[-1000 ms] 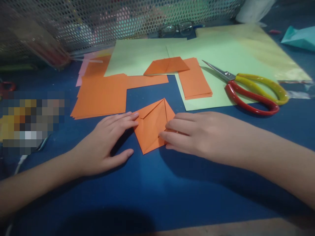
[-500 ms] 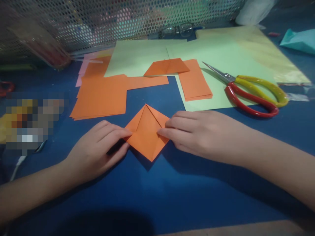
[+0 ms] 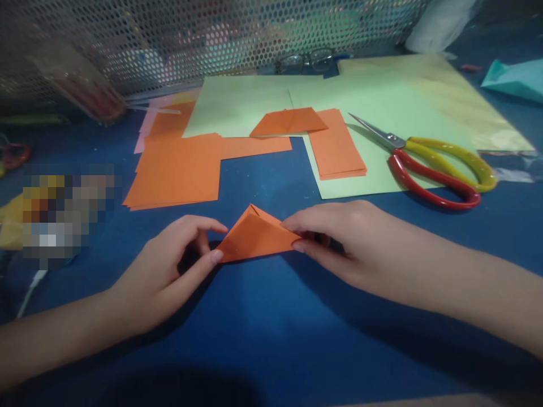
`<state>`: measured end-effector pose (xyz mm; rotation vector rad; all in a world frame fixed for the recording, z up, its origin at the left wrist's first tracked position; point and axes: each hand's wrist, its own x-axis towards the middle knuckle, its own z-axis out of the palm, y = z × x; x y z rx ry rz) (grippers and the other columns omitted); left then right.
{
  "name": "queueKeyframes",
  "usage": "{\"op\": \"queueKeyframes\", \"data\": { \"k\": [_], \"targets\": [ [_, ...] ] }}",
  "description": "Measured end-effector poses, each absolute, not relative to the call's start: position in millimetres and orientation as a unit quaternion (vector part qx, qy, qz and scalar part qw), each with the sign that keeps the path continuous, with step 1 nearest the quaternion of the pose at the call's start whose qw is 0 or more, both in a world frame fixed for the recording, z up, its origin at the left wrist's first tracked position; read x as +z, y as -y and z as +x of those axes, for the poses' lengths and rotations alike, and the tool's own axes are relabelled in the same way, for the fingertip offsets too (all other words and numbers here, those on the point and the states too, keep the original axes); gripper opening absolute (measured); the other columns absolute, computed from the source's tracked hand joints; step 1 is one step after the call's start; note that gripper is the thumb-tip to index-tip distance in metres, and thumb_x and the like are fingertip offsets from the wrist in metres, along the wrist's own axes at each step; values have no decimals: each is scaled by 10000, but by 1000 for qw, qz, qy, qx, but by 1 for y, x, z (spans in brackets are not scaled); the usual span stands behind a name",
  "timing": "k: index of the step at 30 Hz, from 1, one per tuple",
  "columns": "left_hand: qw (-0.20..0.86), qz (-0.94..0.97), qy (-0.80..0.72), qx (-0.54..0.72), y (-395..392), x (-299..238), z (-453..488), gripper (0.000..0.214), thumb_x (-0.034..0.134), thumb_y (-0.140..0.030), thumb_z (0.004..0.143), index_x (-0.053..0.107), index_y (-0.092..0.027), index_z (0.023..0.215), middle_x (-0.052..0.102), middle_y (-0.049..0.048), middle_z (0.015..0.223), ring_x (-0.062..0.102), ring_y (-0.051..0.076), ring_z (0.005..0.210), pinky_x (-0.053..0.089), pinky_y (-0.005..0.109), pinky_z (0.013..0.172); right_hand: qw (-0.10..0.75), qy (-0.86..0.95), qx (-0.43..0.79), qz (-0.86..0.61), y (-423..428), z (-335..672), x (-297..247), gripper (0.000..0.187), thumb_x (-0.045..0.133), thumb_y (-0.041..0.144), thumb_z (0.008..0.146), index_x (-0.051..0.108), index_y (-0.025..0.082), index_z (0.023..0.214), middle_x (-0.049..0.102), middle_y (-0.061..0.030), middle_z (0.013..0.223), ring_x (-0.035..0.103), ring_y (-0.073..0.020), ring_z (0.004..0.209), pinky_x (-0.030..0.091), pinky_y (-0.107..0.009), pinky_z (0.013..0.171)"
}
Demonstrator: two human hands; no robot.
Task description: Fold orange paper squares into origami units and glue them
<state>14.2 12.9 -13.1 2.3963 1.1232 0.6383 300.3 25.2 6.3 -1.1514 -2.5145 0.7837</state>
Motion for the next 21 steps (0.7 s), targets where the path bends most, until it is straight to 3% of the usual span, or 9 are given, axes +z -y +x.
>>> {"op": "queueKeyframes", "data": {
  "k": [4, 9, 12, 15, 21],
  "targets": [
    [212, 858, -417, 212, -10, -12, 15, 198, 507, -173, 1001, 559, -231, 1184, 588, -55, 745, 580, 162, 701, 428, 294, 662, 148, 853, 286, -412, -22, 299, 5, 280, 497, 385, 1018, 732, 269, 1114, 780, -20, 918, 725, -180, 727, 566, -283, 610],
    [164, 880, -391, 214, -11, -14, 15, 238, 442, -176, 1008, 551, -195, 1219, 641, -8, 824, 601, 191, 745, 438, 332, 691, 133, 866, 261, -406, -21, 305, 1, 296, 520, 288, 1011, 706, 294, 1241, 792, -28, 1086, 761, -198, 918, 606, -292, 726],
    [165, 894, -368, 196, -12, -13, 15, 189, 460, -184, 1000, 607, -174, 1118, 654, 17, 839, 596, 201, 763, 442, 328, 683, 136, 882, 223, -391, -22, 309, 0, 306, 512, 243, 1010, 702, 291, 1246, 790, -31, 1123, 768, -201, 942, 618, -303, 763],
    [186, 907, -335, 178, -12, -9, 15, 128, 510, -180, 991, 635, -164, 973, 659, 25, 834, 596, 188, 760, 464, 301, 673, 153, 897, 202, -362, -23, 310, 0, 283, 505, 190, 1004, 708, 286, 1176, 793, -18, 1082, 769, -182, 901, 615, -281, 761],
    [119, 939, -268, 177, -11, -10, 14, 228, 453, -144, 1037, 669, -124, 965, 698, 61, 868, 611, 196, 761, 499, 302, 667, 178, 905, 173, -345, -19, 311, -2, 243, 500, 195, 1037, 715, 305, 1068, 749, 15, 959, 727, -135, 802, 564, -266, 694]
  ]
}}
